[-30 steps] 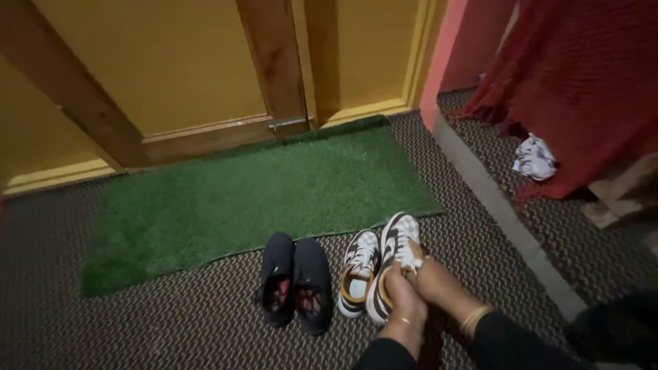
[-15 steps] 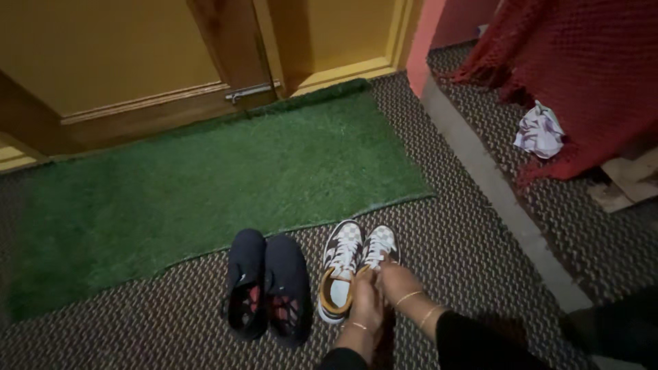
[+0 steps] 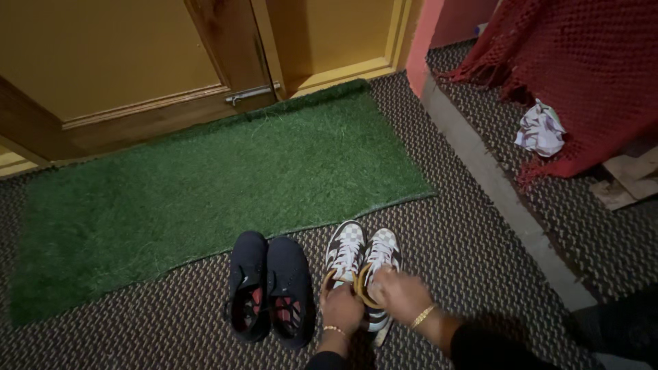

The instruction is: The person removes laces from a pair of white sneakers and a pair of black dress shoes, then re-laces each shoe. The person also uses a brush to clean the black dress shoes after re-lacing.

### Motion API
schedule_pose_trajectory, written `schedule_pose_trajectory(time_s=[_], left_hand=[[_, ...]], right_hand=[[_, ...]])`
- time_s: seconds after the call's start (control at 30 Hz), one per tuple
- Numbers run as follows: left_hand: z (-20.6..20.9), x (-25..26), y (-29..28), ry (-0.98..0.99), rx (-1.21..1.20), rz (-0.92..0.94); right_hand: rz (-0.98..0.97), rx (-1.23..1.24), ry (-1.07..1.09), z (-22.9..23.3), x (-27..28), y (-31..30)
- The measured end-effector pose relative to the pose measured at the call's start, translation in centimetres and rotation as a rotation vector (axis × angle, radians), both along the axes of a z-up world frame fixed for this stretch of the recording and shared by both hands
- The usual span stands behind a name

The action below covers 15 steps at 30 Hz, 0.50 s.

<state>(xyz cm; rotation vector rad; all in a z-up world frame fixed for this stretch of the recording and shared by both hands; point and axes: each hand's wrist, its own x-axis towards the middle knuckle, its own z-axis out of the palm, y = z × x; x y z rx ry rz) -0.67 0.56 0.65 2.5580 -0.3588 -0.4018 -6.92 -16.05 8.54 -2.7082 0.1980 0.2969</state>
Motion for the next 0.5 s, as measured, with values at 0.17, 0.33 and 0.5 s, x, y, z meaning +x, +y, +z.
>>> schedule_pose_trajectory(time_s=[0.17,0.33,0.5], left_hand=[[-1.6,-1.6,2.4,-0.155,0.15,-0.258],[-3.4,-0.5,2.9,-0.217,0.282,-0.436],[2.5,-0.1,0.7,-0.386,0.089,-0.43]], right_hand=[[0.013,0.187,0.055,0.1,-2.6,2.9],[-0.083,0.29,0.095,-2.1,-2.6,1.9],[-0.086,0.297,-0.075,1.0,-4.6,-2.8]])
